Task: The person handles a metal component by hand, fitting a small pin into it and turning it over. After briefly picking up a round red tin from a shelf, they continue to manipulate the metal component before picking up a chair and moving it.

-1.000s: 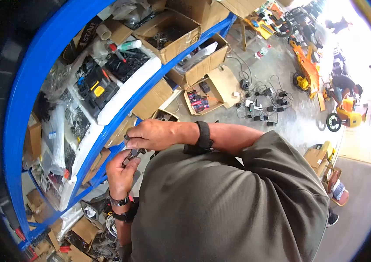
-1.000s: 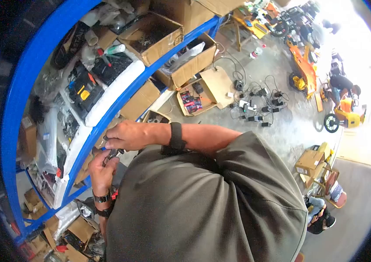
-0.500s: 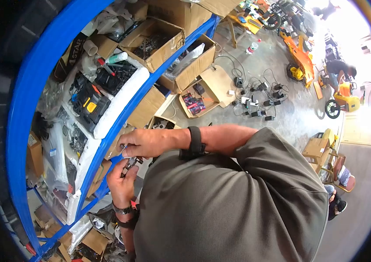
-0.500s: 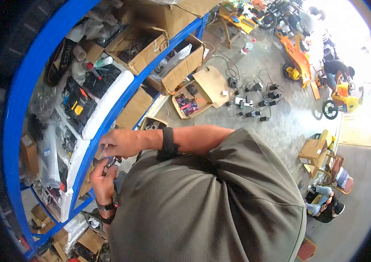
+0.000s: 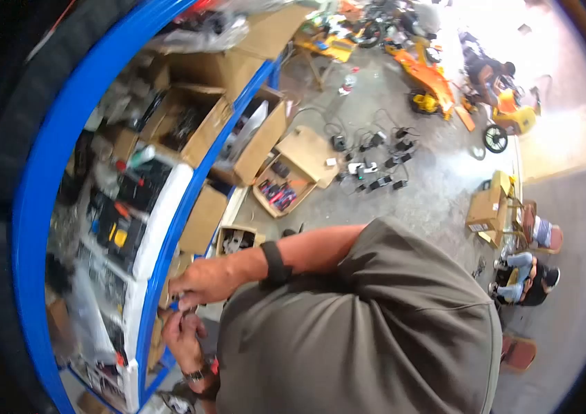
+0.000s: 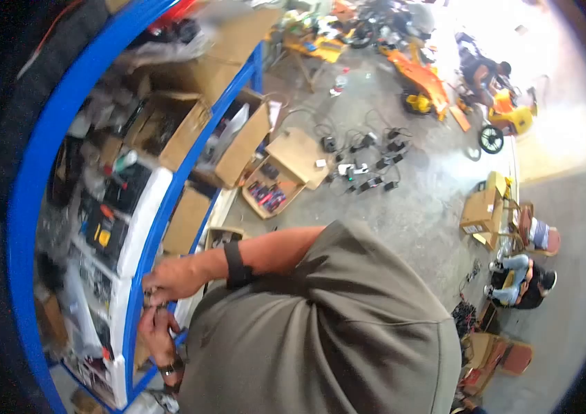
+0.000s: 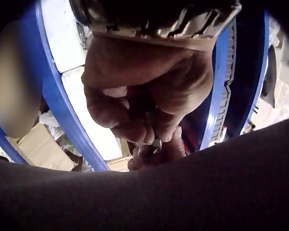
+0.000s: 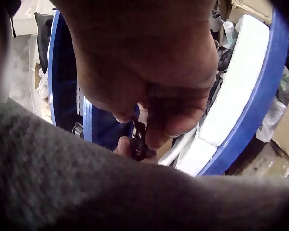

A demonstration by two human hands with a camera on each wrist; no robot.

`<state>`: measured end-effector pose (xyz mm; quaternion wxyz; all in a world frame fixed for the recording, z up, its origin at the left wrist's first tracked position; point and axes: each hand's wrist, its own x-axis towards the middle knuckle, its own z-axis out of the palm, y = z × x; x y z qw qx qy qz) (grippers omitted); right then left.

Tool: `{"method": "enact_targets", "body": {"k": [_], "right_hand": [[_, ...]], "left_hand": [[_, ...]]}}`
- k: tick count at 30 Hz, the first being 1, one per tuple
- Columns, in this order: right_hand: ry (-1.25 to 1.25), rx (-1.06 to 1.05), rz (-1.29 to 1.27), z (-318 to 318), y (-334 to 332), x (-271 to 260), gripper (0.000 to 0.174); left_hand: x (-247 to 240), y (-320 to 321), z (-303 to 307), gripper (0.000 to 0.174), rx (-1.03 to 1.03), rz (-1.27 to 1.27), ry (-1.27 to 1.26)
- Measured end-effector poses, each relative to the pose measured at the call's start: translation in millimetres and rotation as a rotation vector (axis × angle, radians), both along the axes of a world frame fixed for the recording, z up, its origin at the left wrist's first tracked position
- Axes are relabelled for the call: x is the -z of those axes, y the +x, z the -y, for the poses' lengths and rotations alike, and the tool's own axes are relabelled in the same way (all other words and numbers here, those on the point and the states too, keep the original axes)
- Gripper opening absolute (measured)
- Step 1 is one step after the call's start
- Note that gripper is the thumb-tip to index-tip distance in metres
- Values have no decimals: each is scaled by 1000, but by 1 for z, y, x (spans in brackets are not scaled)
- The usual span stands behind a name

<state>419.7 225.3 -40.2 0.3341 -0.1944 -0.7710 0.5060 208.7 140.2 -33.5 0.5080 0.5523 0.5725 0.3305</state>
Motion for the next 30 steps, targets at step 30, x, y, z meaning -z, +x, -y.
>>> {"method": "enact_targets", "body": {"k": [30], "right_hand": [[65,83,21,16,32,-11,22]], "left_hand": [[0,29,-30,30,99,331,-145]]}}
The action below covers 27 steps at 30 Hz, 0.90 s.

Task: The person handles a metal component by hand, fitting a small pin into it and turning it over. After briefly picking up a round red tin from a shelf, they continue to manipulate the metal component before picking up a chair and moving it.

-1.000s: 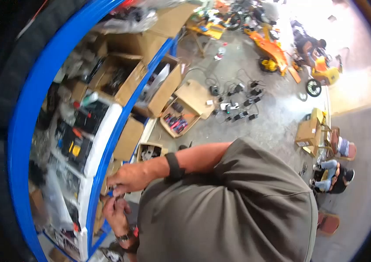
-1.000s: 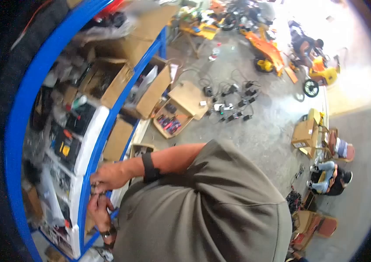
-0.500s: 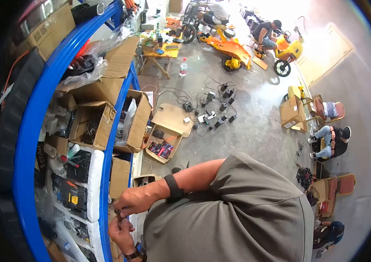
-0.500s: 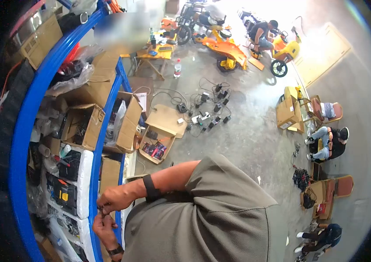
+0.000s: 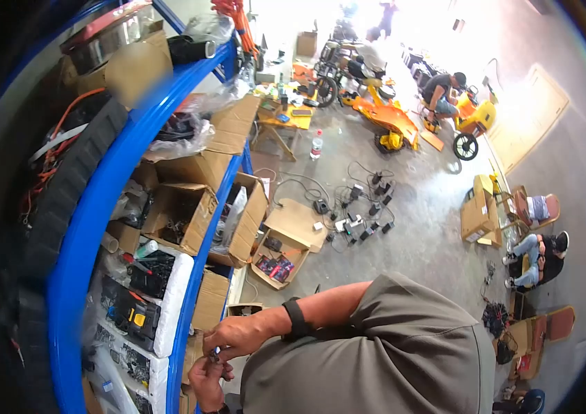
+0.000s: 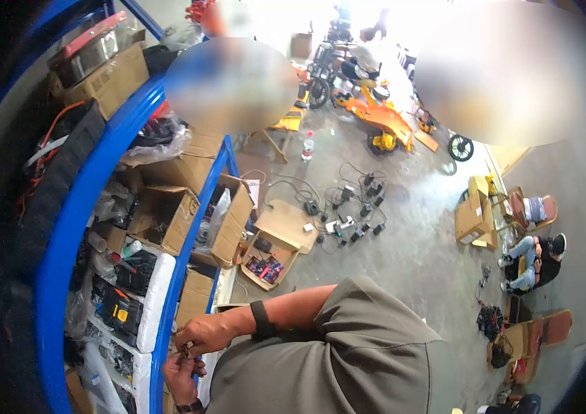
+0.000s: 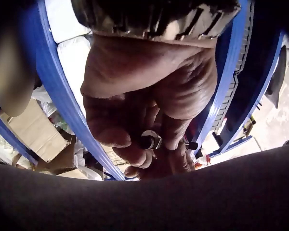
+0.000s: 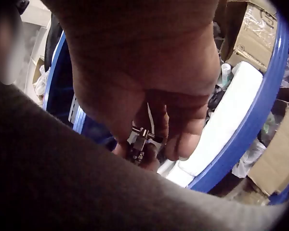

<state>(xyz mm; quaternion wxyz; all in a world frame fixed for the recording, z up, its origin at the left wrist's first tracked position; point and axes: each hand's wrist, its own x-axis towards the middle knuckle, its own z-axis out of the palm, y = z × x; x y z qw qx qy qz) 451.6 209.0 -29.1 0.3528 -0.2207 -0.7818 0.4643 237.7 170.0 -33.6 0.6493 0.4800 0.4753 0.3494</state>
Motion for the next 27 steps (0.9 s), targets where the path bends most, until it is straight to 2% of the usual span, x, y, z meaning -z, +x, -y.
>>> {"method": "enact_targets", "body": {"k": [5,8,11,13,15,17,18,19,20,21,23,26,27], "right_hand": [[41,-25,35,-3,-5,6,19],[33,-21,9,-1,-7,6,18],[24,21,10,-2,-2,-3,19],[33,23,35,-2,-6,8,20],[14,55,79,-2,-2,-5,22],[58,71,103,-6,0,-1,24],[-17,59,101,-5,-2,-15,24],[58,47,106,-9,-3,-6,24],[46,33,91,-11,-5,-14,25],[-75,26,149,-9,-8,-19,27],[-36,8,154,-12,-12,-24,28],[-122,-31,272,-13,-17,-25,29],[-95,-29,228,-15,-20,-22,29]], "left_hand": [[11,-15,4,30,37,-20,-3],[-3,-10,7,26,24,-125,14],[-2,-9,6,16,13,-64,-29],[-3,-8,4,17,79,53,-68],[-6,-11,4,15,170,-8,-31],[-10,-10,5,15,154,14,-106],[1,-14,4,16,183,41,-97],[9,-17,3,17,222,68,-84],[6,-18,5,17,191,38,-92],[4,-19,6,19,176,12,-98],[6,-20,10,22,130,45,-83],[6,-24,11,25,94,94,-73],[6,-26,12,26,77,112,-74]]}}
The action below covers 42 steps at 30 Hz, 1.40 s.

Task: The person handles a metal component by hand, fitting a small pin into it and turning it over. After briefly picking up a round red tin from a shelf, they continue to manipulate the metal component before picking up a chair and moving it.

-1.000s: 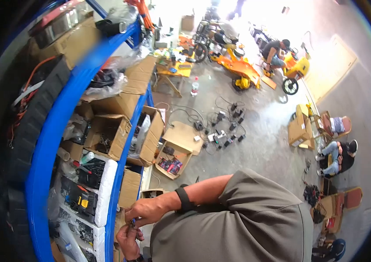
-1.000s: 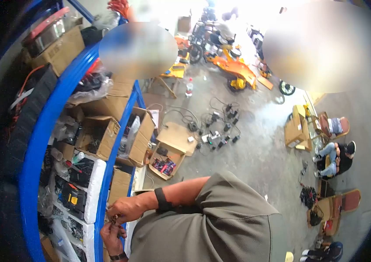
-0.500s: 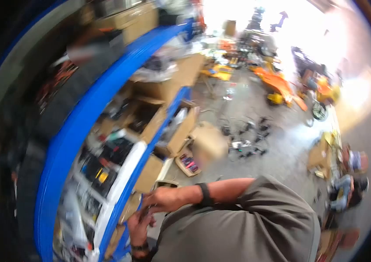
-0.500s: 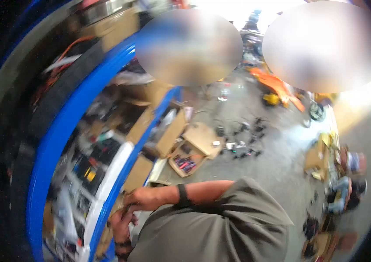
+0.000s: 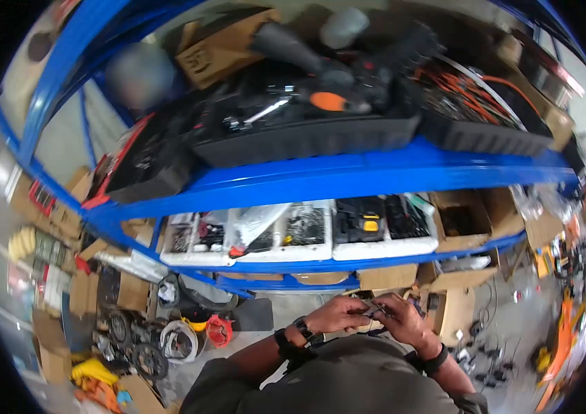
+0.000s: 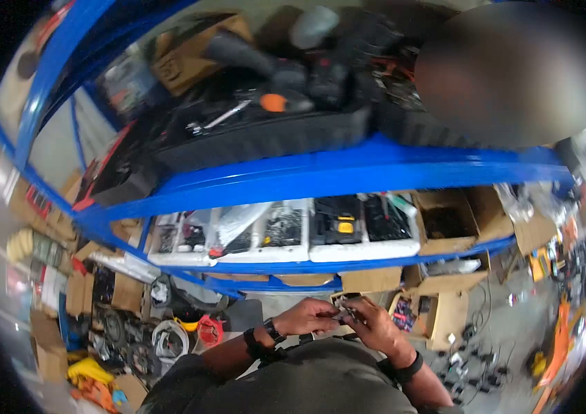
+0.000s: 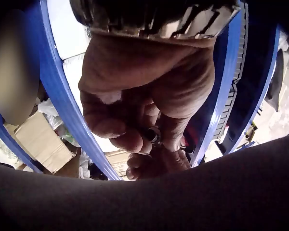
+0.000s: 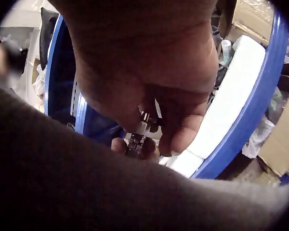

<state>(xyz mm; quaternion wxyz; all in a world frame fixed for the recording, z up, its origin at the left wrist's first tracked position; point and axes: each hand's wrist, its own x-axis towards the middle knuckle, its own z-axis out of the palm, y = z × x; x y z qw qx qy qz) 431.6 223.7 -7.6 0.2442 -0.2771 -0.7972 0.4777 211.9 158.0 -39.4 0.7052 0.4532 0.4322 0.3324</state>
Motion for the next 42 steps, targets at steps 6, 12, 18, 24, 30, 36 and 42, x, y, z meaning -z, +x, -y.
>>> {"method": "enact_targets", "body": {"k": [6,12,18,24,30,36,42], "right_hand": [[-152,9,-44,-7,-9,19,19],[-282,-5,29,-12,-24,16,14],[-373,-85,-50,-17,-42,16,17],[-317,-211,-22,-18,-60,20,21],[-270,-361,15,-25,-69,25,23],[-374,-427,116,-26,-72,27,23],[-439,-605,195,-27,-65,48,23]], "left_hand": [[-5,-7,6,25,-64,-204,91],[-4,-15,17,21,-188,-261,128],[-17,-23,39,32,-183,-334,130],[-10,-23,57,32,-346,-332,112],[-4,-19,68,32,-395,-577,297],[11,-5,84,28,-531,-625,380],[4,39,118,27,-708,-608,220]]}}
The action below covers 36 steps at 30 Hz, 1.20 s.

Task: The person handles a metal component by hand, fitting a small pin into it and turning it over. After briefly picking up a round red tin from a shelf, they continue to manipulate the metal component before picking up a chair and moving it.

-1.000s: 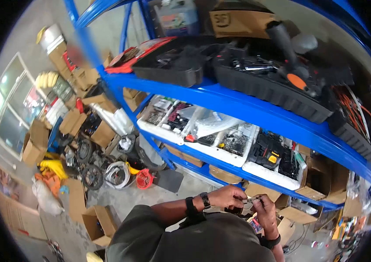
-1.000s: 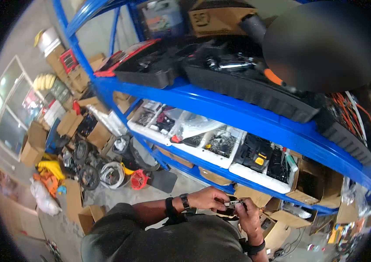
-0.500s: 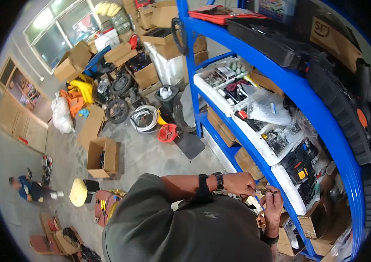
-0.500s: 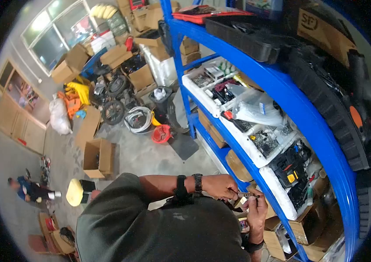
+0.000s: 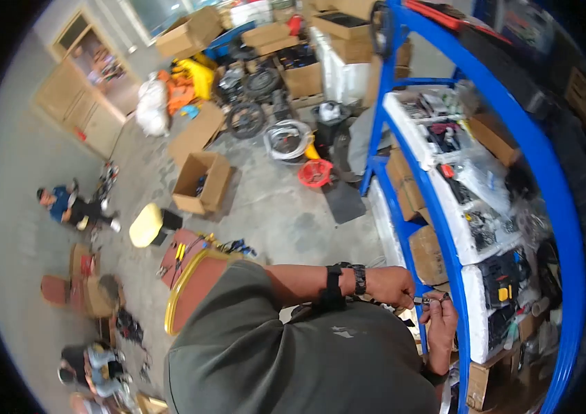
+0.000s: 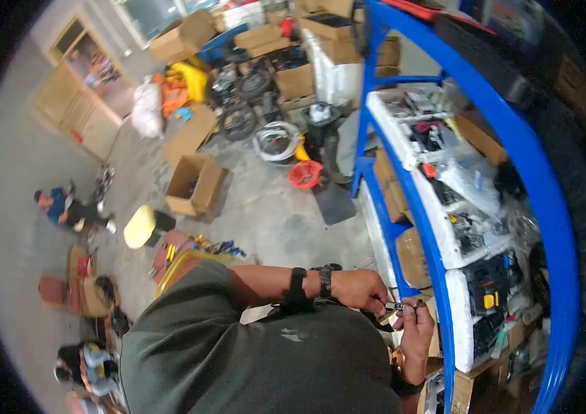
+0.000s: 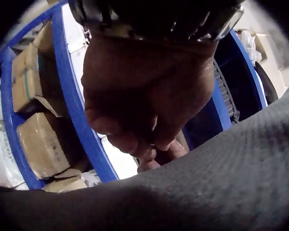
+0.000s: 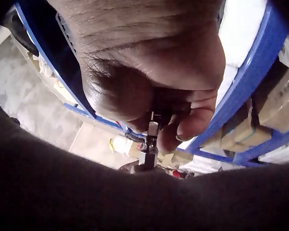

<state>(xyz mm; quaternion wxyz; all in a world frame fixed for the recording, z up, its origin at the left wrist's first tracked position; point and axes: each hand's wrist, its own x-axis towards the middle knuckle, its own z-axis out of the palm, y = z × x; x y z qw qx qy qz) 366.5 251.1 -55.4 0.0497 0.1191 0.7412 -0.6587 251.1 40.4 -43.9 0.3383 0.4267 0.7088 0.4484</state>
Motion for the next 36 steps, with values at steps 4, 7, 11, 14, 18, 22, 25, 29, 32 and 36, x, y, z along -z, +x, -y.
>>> {"method": "enact_targets", "body": {"k": [4,7,11,14,18,22,25,29,32,36], "right_hand": [[-63,-141,6,18,7,6,21],[-116,-293,-1,33,10,15,20],[-151,-435,-42,50,10,23,26],[-190,-509,-50,68,5,19,30],[-206,-597,-26,85,-1,20,30],[-197,-661,36,98,-8,22,30],[-186,-707,51,107,-17,22,29],[-140,-751,81,127,-35,15,26],[-125,-765,130,140,-44,21,23],[-110,-798,148,161,-56,24,21]], "left_hand": [[14,48,25,28,-231,-17,-19],[11,74,52,29,-309,88,-121],[15,100,80,33,-375,488,-103],[13,113,98,34,-421,588,-53],[11,118,116,33,-533,564,-52],[-1,118,127,31,-560,399,-131],[7,116,134,30,-563,237,-125],[20,113,150,30,-635,123,-135],[11,111,160,31,-722,97,-180],[13,96,168,32,-764,-27,-193]]}}
